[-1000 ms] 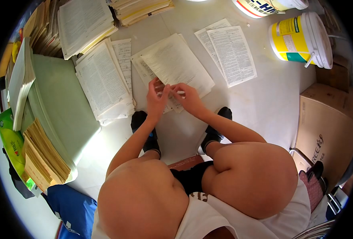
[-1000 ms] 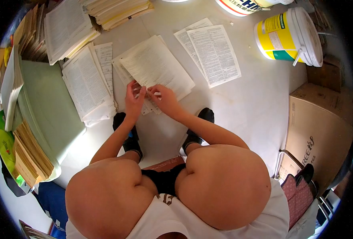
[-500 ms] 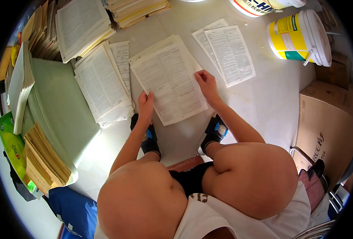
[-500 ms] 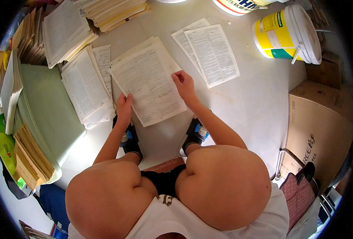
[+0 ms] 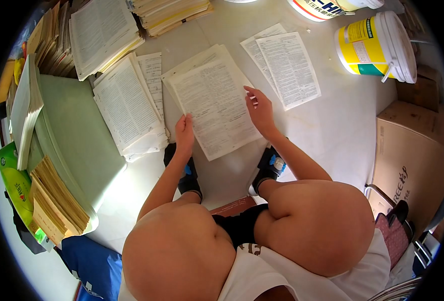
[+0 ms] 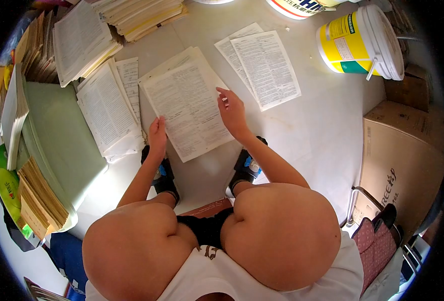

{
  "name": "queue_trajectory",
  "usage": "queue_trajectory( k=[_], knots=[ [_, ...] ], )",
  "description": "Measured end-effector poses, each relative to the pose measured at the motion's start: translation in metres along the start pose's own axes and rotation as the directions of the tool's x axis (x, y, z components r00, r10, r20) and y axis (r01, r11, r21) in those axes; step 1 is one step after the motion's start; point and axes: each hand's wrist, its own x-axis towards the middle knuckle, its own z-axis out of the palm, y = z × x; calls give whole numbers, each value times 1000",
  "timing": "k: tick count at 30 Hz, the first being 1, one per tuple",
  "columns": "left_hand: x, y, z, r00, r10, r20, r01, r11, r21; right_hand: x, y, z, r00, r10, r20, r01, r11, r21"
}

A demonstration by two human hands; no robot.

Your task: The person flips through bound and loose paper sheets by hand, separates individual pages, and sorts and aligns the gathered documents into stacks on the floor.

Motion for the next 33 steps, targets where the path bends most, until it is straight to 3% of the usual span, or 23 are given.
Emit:
queue_trajectory(
  k=[3,12,18,24,33],
  knots=[
    [-5,5,7,1000,24,10,-23,992,-122,-3,12,9,990,-141,2,141,986,-90],
    [-8,10,10,998,49,27,-46,991,-125,-13,7,12,995,-64,78,76,985,-152],
    [-11,13,11,998,55,32,-51,990,-133,-13,5,16,992,-118,49,127,954,-273],
    [-11,14,11,999,40,24,-37,992,-118,-13,3,12,989,-82,122,112,960,-258],
    [-8,7,10,999,30,24,-27,994,-104,-13,10,17,992,-107,74,120,969,-214]
  ],
)
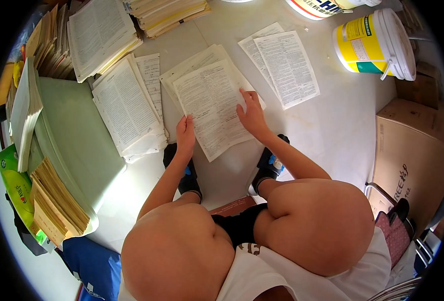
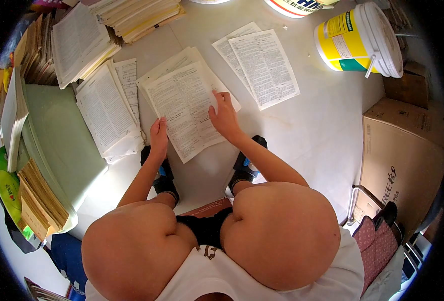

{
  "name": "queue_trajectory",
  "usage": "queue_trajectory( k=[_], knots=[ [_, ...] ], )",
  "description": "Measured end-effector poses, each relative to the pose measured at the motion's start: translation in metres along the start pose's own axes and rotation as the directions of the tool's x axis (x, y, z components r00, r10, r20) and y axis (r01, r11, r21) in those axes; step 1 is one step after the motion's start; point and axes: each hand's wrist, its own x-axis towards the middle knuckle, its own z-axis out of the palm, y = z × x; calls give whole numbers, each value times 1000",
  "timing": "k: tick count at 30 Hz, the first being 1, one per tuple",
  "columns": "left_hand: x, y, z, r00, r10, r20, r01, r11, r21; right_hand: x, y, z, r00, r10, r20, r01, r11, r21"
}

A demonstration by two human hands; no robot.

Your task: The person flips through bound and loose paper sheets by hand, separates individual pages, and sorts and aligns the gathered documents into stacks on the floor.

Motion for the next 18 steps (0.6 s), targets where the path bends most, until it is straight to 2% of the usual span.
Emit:
queue_trajectory(
  k=[4,6,10,12,16,18],
  knots=[
    [-1,1,0,1000,2,4,-2,1000,-14,2,5,1,1000,-7,-17,7,1000,13],
    [-1,1,1,1000,-5,0,5,1000,-5,3,4,-1,998,44,54,-46,998,43],
    [-2,2,2,1000,2,-2,-3,1000,-29,1,-2,-3,996,57,68,-59,998,31],
    [-1,1,2,1000,-1,-5,1,1000,-26,0,-5,-3,999,-13,37,13,1000,-7],
    [2,-5,-1,1000,2,8,-1,999,-41,0,-9,-3,997,23,71,-21,999,-26],
    [2,-6,-1,1000,4,10,-4,999,-47,1,-6,-2,998,-35,54,37,998,-42]
  ],
)
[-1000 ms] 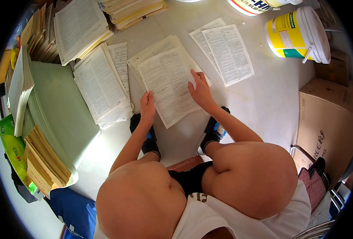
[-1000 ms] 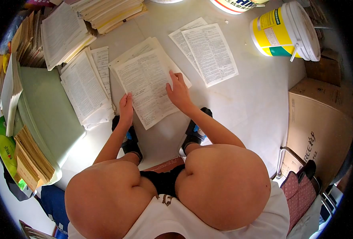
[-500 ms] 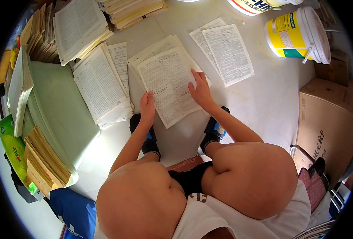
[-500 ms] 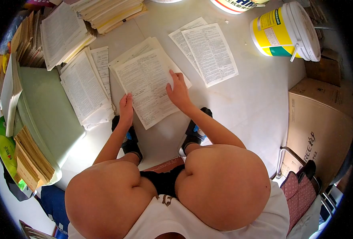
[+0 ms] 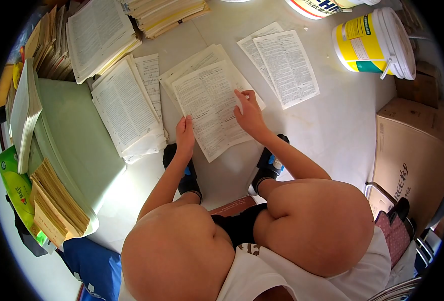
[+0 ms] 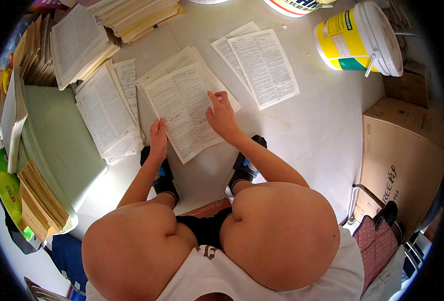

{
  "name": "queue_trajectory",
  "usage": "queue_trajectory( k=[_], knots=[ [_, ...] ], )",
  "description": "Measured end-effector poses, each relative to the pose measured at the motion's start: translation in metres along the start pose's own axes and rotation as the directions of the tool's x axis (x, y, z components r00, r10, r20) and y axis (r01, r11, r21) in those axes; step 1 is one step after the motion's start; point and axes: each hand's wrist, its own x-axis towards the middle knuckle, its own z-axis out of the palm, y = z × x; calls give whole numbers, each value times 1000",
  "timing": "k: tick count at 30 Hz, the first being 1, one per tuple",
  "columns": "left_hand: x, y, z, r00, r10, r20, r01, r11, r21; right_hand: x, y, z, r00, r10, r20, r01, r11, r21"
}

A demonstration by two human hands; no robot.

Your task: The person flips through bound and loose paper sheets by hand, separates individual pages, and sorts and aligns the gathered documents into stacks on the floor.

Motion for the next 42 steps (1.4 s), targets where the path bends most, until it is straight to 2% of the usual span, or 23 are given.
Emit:
queue_trajectory(
  k=[3,7,9,13,15,19,22,24,28,30,34,36,40,42],
  knots=[
    [-2,4,1,1000,-5,2,5,1000,-20,3,7,6,996,65,-56,-62,997,52],
    [-4,6,1,1000,-30,-7,30,999,20,8,21,10,993,76,-85,-66,991,117],
    [-4,8,1,999,-39,-12,39,998,39,9,27,11,983,178,-42,-158,942,296],
    [-6,9,1,1000,-26,-3,26,1000,1,14,37,13,964,266,-30,-244,920,308],
    [-5,5,0,1000,-18,8,18,1000,-16,16,34,10,945,326,27,-315,886,341],
    [-5,3,0,999,12,41,-7,992,-123,11,21,1,943,332,-2,-315,898,307],
    [0,-8,-5,998,17,57,-7,985,-170,7,20,3,968,250,-5,-234,911,340],
    [4,-17,-9,998,11,62,0,985,-171,5,18,5,990,112,-86,-82,951,298],
    [5,-21,-10,1000,8,24,-4,987,-159,-5,3,2,988,118,-97,-98,976,192],
    [5,-21,-10,1000,6,13,-3,987,-163,-7,-3,1,991,83,-101,-77,995,65],
    [2,-13,-5,999,-14,-29,11,993,-115,-4,15,13,981,107,-164,-79,983,167],
    [0,-11,-3,998,-7,-59,0,994,-109,3,25,13,973,223,-60,-213,967,142],
    [0,-8,-6,999,-29,-31,27,998,-48,7,18,5,979,202,-2,-200,969,142],
    [-1,-6,-7,998,-60,-12,60,998,-12,0,3,-5,995,-61,-81,74,982,173]
  ],
)
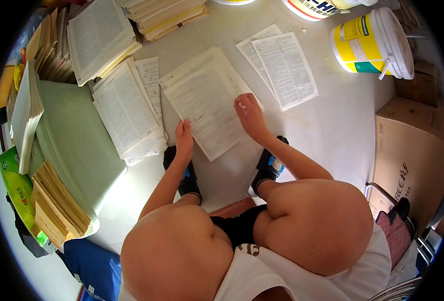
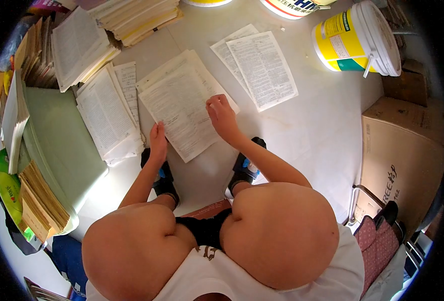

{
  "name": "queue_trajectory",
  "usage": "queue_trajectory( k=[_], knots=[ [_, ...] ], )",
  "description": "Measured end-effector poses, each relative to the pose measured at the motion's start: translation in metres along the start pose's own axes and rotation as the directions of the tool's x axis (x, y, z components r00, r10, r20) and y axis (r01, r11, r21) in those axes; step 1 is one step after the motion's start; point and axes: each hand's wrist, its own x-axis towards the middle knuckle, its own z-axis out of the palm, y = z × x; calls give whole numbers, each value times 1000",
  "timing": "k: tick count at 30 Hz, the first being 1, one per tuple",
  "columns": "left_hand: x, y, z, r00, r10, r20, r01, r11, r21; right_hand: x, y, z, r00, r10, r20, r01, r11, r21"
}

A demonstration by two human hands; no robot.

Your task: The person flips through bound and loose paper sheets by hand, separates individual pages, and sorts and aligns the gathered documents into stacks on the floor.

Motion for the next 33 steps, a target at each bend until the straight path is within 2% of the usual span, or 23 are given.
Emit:
queue_trajectory(
  k=[1,3,5,6,8,10,12,13,14,15,16,17,18,20,22,24,26,27,28,30,33],
  knots=[
    [0,-1,0,1000,-3,8,4,999,-35,-5,-5,-2,1000,-1,1,1,1000,1],
    [-2,1,4,1000,-7,16,8,998,-69,-15,-12,-7,976,-209,56,212,976,-48],
    [-7,7,17,991,52,-126,-71,985,-157,-21,-13,-6,983,-171,64,174,983,-52],
    [-1,-1,10,991,52,-125,-71,985,-158,-22,-13,-6,988,-138,71,142,988,-55],
    [14,-26,-11,999,-31,33,33,998,-62,-20,-11,-4,988,-152,39,154,986,-66],
    [10,-21,-8,999,-36,3,36,998,-52,-19,-4,0,986,-165,5,165,983,-77],
    [10,-22,-5,999,-38,-24,37,998,-44,-15,-3,1,986,164,38,-167,979,113],
    [13,-27,-2,992,-68,-103,53,988,-142,-12,-7,-2,986,161,33,-164,980,110],
    [15,-32,1,978,-108,-179,63,969,-241,-10,-11,-6,965,262,16,-261,951,168],
    [13,-28,2,979,-107,-175,62,968,-245,-7,-16,-10,932,362,7,-354,907,227],
    [9,-18,2,989,-111,-99,89,974,-206,-5,-9,-11,933,361,5,-353,909,223],
    [5,-9,3,993,-118,-22,113,980,-165,-1,1,-12,938,347,-23,-343,934,103],
    [-1,2,5,993,-119,-20,114,979,-168,4,10,-15,943,330,-48,-331,944,-18],
    [-9,17,11,994,7,107,16,977,-211,19,19,-35,928,306,-213,-313,950,0],
    [-6,16,12,995,26,100,-9,986,-167,42,62,-71,944,198,-265,-211,977,-24],
    [-5,10,11,995,42,93,-30,992,-125,64,96,-117,913,252,-322,-286,956,-63],
    [-3,3,10,993,92,70,-85,992,-92,81,117,-161,894,247,-373,-285,957,-50],
    [-3,4,11,993,94,68,-87,991,-100,89,131,-180,888,251,-384,-290,956,-46],
    [-5,6,11,993,101,60,-96,992,-81,94,130,-197,887,324,-328,-325,944,55],
    [-6,4,12,993,105,45,-102,992,-69,104,154,-220,888,349,-300,-321,937,139],
    [-4,-2,12,990,134,31,-132,990,-56,113,160,-231,918,324,-227,-308,946,106]
  ],
)
